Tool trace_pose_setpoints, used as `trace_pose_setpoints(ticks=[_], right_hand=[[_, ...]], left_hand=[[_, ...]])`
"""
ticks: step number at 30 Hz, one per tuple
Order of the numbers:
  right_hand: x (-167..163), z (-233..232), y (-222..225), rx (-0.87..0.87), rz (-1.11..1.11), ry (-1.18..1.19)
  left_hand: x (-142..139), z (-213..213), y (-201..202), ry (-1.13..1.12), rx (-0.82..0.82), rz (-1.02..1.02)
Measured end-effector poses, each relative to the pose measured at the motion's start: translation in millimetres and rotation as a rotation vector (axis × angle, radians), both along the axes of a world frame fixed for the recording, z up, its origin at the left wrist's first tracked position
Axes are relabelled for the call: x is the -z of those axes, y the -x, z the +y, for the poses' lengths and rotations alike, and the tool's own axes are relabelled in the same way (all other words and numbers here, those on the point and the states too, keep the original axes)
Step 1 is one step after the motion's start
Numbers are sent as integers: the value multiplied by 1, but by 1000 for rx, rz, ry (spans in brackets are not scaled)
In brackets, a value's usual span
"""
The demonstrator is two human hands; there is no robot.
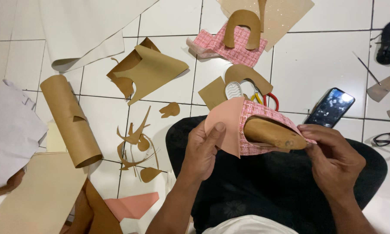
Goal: The person sits on the floor assembling a slipper: they pick up a wooden shoe last with a pink plaid fabric upper, fit and press a pink insole piece around the last, then cut a pink foam insole piece with scissors and continue wrapping and pressing the fabric upper onto the last.
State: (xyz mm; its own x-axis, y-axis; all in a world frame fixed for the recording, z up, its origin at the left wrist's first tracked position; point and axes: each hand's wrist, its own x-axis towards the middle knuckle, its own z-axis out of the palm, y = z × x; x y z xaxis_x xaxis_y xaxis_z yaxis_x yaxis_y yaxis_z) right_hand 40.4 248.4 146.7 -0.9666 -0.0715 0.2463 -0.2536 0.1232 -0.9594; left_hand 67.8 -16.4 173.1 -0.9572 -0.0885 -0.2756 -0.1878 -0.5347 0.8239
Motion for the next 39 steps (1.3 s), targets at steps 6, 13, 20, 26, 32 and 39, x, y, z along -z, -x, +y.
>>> trace_pose_setpoints(ticks=[6, 13, 20, 26, 32, 39], right_hand=[[-3, 6, -1, 0, -13, -45], [-3, 11, 2, -21, 1, -43], [-20, 1, 1, -17, -39, -85], [-33, -7, 8, -43, -184, 80], [-38, -9, 8, -37, -184, 105], [-38, -5, 7, -42, -186, 39]], left_hand=[[5, -6, -2, -76, 44, 22], [11, -10, -7, -84, 74, 99], [10, -14, -3, -138, 58, -31], [11, -14, -2, -124, 28, -118], [8, -9, -1, -112, 17, -126], [10, -4, -2, -106, 5, -123]])
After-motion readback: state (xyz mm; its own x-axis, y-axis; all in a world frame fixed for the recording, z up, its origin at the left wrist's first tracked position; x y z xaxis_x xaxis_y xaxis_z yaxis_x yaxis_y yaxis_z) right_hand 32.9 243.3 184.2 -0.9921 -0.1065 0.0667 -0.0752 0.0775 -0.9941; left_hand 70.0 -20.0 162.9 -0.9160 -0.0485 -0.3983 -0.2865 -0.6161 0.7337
